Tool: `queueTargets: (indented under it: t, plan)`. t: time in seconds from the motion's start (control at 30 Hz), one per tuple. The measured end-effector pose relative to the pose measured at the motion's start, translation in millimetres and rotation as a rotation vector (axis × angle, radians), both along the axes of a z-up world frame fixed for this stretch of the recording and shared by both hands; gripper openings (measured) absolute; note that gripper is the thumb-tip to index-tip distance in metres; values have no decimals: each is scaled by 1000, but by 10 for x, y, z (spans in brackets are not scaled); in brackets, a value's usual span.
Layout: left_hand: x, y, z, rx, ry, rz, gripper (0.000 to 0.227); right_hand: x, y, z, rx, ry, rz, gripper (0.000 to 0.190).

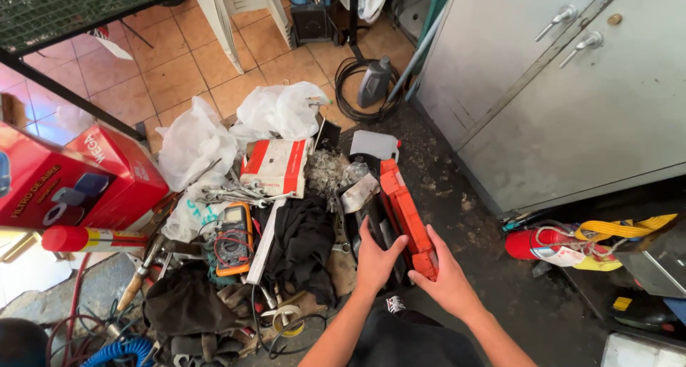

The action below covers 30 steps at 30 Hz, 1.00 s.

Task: The person organizes a cluttered workspace by coiling a black cable and placing it on a shelf. They then open an orange toolbox, arrange several rectangular metal plates inside, and close the case. Finally, they place the toolbox on a shelf and tidy up other items, including a black cloth and a plastic container.

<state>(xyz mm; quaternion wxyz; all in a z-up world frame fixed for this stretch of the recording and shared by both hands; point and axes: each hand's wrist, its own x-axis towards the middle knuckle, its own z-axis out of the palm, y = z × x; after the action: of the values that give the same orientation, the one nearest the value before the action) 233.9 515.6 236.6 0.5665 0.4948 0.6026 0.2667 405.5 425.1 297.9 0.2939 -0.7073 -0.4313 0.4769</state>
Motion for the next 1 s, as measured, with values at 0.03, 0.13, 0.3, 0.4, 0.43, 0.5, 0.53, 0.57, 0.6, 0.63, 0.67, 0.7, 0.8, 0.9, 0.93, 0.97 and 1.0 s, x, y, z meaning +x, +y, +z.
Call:
queueTargets:
  t: [0.03, 0.13, 0.3, 0.4, 0.43, 0.5, 0.53, 0.57, 0.6, 0.63, 0.67, 0.7, 0.8, 0.9, 0.93, 0.97, 1.0]
  plan:
    - [-1, -2, -14, 1, -1, -2, 120, 28, -15, -42, 1, -1, -2, 116]
    - [-24, 3, -95, -48, 25, 41, 107, 107, -41, -155, 20, 4, -41, 115]
    - [-96, -6, -95, -160, 161, 55, 88, 189, -11, -17, 64, -174, -34, 113]
    - [-140, 25, -280, -132, 165, 38, 59, 151, 103, 362, -66, -185, -84, 113]
    - [-175, 46, -289, -133, 165, 38, 59, 193, 127, 353, -67, -185, -84, 113]
    - [-235, 84, -311, -153, 240, -2, 82, 285, 168, 334, -136, -202, -157, 113]
    - [-235, 90, -139, -154, 239, -4, 82, 372, 188, 253, -137, -203, -158, 113]
    - [-257, 71, 33, -126, 246, -48, 82, 441, 192, 169, -134, -260, -151, 113]
    - [-280, 55, 203, -99, 253, -92, 83, 508, 196, 83, -129, -315, -143, 114]
    - [-252, 73, 131, -105, 253, -91, 83, 614, 209, -43, -135, -315, -140, 114]
    - [-226, 91, 60, -84, 258, -121, 81, 718, 221, -169, -138, -340, -133, 107]
    - [-188, 124, -7, -62, 261, -148, 80, 834, 252, -288, -137, -367, -125, 102]
    - [-36, 194, -231, -27, 256, -143, 77, 914, 298, -379, -90, -345, -145, 79]
    - [36, 161, -109, -47, 242, -135, 79, 871, 354, -390, -64, -456, -83, 88]
    - [66, 152, 88, -49, 242, -132, 79, 847, 388, -349, -64, -456, -79, 88]
    - [85, 129, 283, -68, 180, -141, 92, 813, 415, -313, -113, -472, -68, 92]
    - [104, 107, 477, -87, 118, -150, 106, 779, 440, -277, -162, -488, -58, 96]
